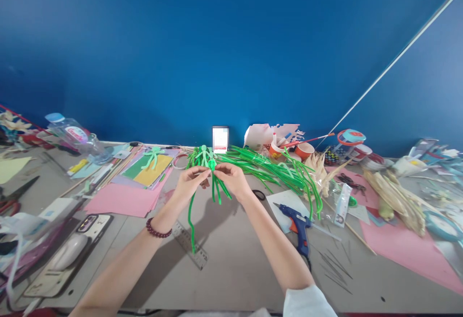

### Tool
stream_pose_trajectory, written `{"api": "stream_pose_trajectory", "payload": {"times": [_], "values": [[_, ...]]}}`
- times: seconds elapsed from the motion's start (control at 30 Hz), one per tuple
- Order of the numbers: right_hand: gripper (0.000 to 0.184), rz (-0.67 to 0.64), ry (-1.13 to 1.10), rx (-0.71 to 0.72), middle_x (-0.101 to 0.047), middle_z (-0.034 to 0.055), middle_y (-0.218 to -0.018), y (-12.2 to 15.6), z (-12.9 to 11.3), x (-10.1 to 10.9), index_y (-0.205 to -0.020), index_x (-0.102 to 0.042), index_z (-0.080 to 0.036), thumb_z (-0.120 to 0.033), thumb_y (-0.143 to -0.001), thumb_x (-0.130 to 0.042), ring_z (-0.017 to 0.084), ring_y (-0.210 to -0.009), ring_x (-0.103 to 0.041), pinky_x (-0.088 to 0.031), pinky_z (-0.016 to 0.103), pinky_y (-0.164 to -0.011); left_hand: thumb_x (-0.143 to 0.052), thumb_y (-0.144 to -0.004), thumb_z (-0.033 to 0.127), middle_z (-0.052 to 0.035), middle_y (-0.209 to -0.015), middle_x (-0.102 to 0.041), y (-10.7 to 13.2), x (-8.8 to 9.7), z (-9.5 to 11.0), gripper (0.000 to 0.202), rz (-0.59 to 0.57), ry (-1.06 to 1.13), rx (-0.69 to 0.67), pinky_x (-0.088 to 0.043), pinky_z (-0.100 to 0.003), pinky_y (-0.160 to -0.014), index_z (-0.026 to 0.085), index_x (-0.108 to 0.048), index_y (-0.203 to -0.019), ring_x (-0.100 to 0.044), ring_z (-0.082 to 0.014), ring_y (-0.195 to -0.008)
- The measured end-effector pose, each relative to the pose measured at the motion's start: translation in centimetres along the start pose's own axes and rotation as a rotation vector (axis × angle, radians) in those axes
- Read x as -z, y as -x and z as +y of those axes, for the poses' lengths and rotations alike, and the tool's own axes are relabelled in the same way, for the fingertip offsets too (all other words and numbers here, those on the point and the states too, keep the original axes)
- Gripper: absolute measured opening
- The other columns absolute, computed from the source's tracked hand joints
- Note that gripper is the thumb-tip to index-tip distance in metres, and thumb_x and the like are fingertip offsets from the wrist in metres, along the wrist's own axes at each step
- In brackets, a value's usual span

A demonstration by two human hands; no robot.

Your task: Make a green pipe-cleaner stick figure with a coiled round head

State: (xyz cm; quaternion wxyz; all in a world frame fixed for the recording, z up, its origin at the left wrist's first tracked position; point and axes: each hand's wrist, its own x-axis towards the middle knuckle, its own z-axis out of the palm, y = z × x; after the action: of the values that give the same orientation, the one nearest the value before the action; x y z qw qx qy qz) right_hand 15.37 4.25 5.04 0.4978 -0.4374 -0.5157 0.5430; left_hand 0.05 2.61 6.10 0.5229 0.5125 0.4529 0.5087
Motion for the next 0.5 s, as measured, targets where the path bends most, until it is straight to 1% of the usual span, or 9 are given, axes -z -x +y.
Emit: {"api": "stream_pose_trajectory", "payload": {"times": [0.07, 0.2, 0.3, 0.37, 0.5], "values": [[0.022, 0.022, 0.024, 0.028, -0.066, 0.0005, -0.075, -0.1, 0.1, 0.1, -0.081, -0.066, -0.019, -0.033, -0.064, -0.073, 0.015, -0.069, -0.057, -0.043, 0.028, -0.067, -0.066, -0.072, 0.038, -0.0009, -0.059, -0.061, 0.2, 0.0, 0.2, 0.023, -0.007, -0.038, -0.030, -0.043, -0.024, -0.051, 0.016, -0.069, -0.078, -0.056, -0.0117, -0.052], [0.021, 0.048, 0.051, 0.070, -0.067, 0.0013, -0.077, -0.1, 0.1, 0.2, -0.084, -0.067, -0.019, -0.033, -0.067, -0.070, 0.016, -0.071, -0.058, -0.043, 0.029, -0.067, -0.065, -0.072, 0.037, -0.0021, -0.067, -0.065, 0.3, 0.0, 0.4, 0.023, 0.021, -0.081, -0.086, -0.042, -0.024, -0.049, 0.017, -0.072, -0.082, -0.053, -0.0116, -0.053], [0.022, 0.026, -0.017, 0.066, -0.068, 0.0011, -0.078, -0.1, 0.0, 0.1, -0.083, -0.067, -0.019, -0.032, -0.066, -0.072, 0.016, -0.074, -0.059, -0.044, 0.029, -0.070, -0.067, -0.070, 0.033, -0.0018, -0.067, -0.064, 0.0, 0.1, 0.4, 0.020, 0.030, -0.065, -0.116, -0.040, -0.023, -0.050, 0.017, -0.072, -0.080, -0.051, -0.0108, -0.054], [0.023, -0.015, -0.115, 0.037, -0.067, 0.0001, -0.078, -0.1, -0.1, 0.1, -0.083, -0.067, -0.020, -0.032, -0.065, -0.074, 0.015, -0.074, -0.060, -0.044, 0.027, -0.071, -0.070, -0.067, 0.031, -0.0018, -0.067, -0.064, -0.2, 0.2, 0.2, 0.019, 0.030, 0.003, -0.085, -0.041, -0.023, -0.052, 0.017, -0.072, -0.080, -0.052, -0.0107, -0.056], [0.027, -0.097, -0.290, -0.041, -0.066, -0.0020, -0.073, -0.1, -0.1, -0.1, -0.083, -0.063, -0.021, -0.032, -0.063, -0.077, 0.013, -0.071, -0.061, -0.044, 0.024, -0.069, -0.077, -0.060, 0.030, -0.0001, -0.066, -0.064, -0.8, 0.2, -0.6, 0.025, 0.001, 0.251, 0.086, -0.042, -0.024, -0.056, 0.017, -0.070, -0.081, -0.052, -0.0091, -0.056]]}}
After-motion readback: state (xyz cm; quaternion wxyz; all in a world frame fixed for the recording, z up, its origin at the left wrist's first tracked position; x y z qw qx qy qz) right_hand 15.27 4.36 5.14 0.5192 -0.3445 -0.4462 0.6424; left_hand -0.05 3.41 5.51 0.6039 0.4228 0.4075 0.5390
